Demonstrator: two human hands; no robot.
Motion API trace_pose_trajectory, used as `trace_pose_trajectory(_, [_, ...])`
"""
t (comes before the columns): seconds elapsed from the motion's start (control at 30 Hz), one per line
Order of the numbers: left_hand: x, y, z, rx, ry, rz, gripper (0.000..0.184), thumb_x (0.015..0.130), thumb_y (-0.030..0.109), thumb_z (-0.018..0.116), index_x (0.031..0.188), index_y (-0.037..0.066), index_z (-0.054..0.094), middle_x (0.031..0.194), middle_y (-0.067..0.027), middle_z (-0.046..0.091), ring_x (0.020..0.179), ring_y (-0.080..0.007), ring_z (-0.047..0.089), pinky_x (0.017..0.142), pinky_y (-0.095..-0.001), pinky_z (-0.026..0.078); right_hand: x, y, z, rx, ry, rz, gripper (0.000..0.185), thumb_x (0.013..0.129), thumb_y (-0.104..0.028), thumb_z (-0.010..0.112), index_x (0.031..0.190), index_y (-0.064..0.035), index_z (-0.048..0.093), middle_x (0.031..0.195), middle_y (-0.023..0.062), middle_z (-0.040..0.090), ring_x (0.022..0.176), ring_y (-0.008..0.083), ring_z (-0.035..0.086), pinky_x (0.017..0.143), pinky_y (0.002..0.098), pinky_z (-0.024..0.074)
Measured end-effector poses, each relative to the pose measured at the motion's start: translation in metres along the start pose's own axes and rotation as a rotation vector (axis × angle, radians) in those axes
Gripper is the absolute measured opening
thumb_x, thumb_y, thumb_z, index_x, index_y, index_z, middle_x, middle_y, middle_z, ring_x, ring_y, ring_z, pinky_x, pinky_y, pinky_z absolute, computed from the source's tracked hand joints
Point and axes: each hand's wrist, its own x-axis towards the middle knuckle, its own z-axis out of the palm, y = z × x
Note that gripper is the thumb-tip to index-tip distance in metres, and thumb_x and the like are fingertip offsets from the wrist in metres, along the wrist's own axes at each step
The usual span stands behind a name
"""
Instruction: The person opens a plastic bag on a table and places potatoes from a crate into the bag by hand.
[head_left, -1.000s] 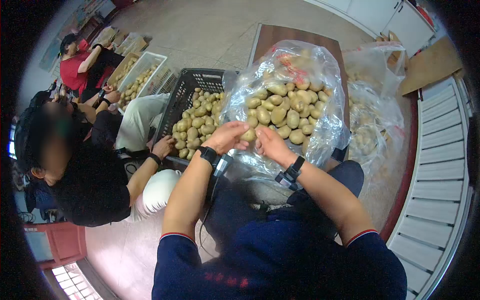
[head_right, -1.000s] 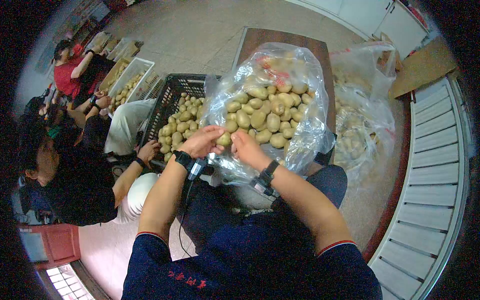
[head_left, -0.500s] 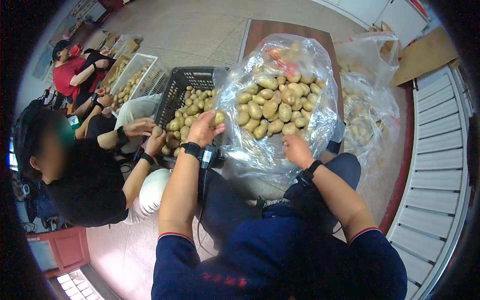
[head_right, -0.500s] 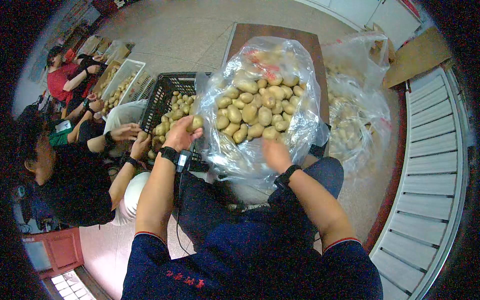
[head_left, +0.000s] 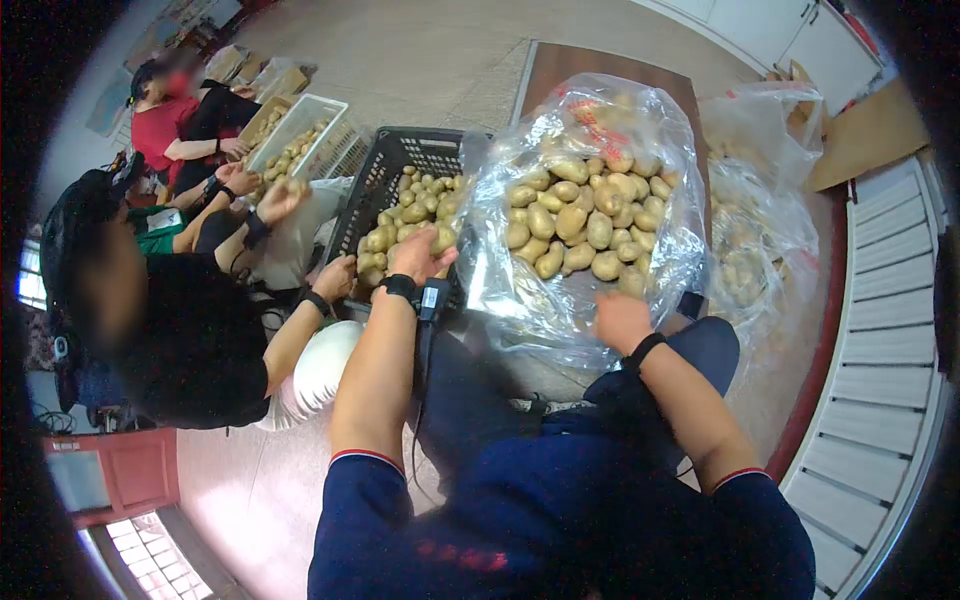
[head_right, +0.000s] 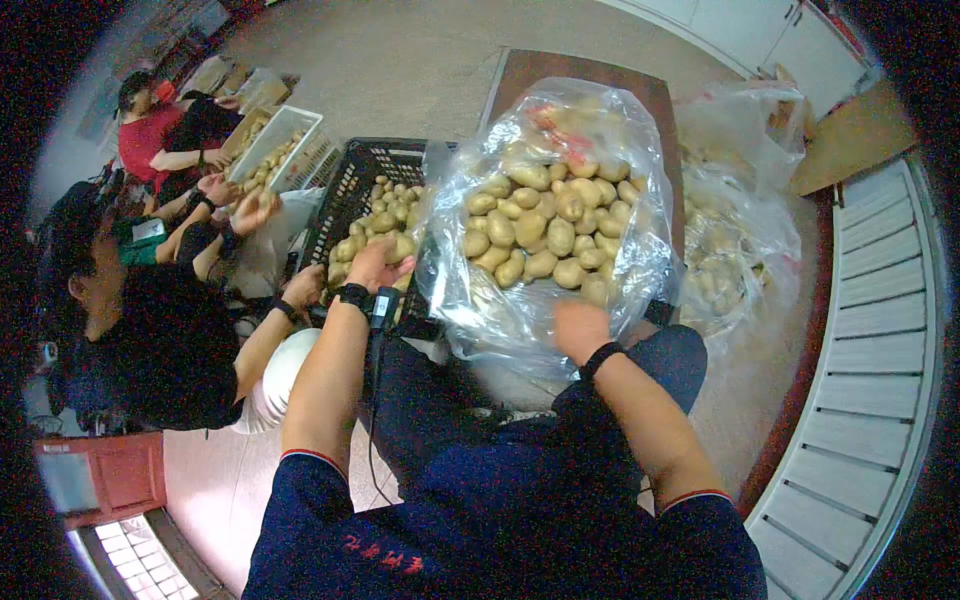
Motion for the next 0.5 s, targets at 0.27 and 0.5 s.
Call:
trace_pose_trajectory(0.27, [0.032,-0.019,-0.052,0.58,0.037,0.341,0.013,0.09,0.006,0.056,0.097,-0.004,0.055,0.106,-0.0117,0.052,0.091,-0.0218,0.057,0.068,-0.0368,0.06,0.007,0.005,0.021,-0.019,-0.044,0.012,0.021,0.083,-0.016,0.056,0.098,-0.0047,0.066,0.101,0.0187,0.063,0.088,0.0364,0.067,0.073,0.0458,0.0553])
trace_pose_trajectory(0.5, [0.009,-0.001,-0.033,0.239,0.156,0.085,0.011,0.09,0.006,0.056,0.094,-0.005,0.056,0.108,-0.0119,0.052,0.091,-0.0217,0.059,0.063,-0.0361,0.06,0.006,0.004,0.019,0.013,-0.05,-0.014,0.02,0.084,-0.013,0.054,0.098,-0.0048,0.066,0.104,0.0198,0.06,0.088,0.0369,0.067,0.074,0.0468,0.0553])
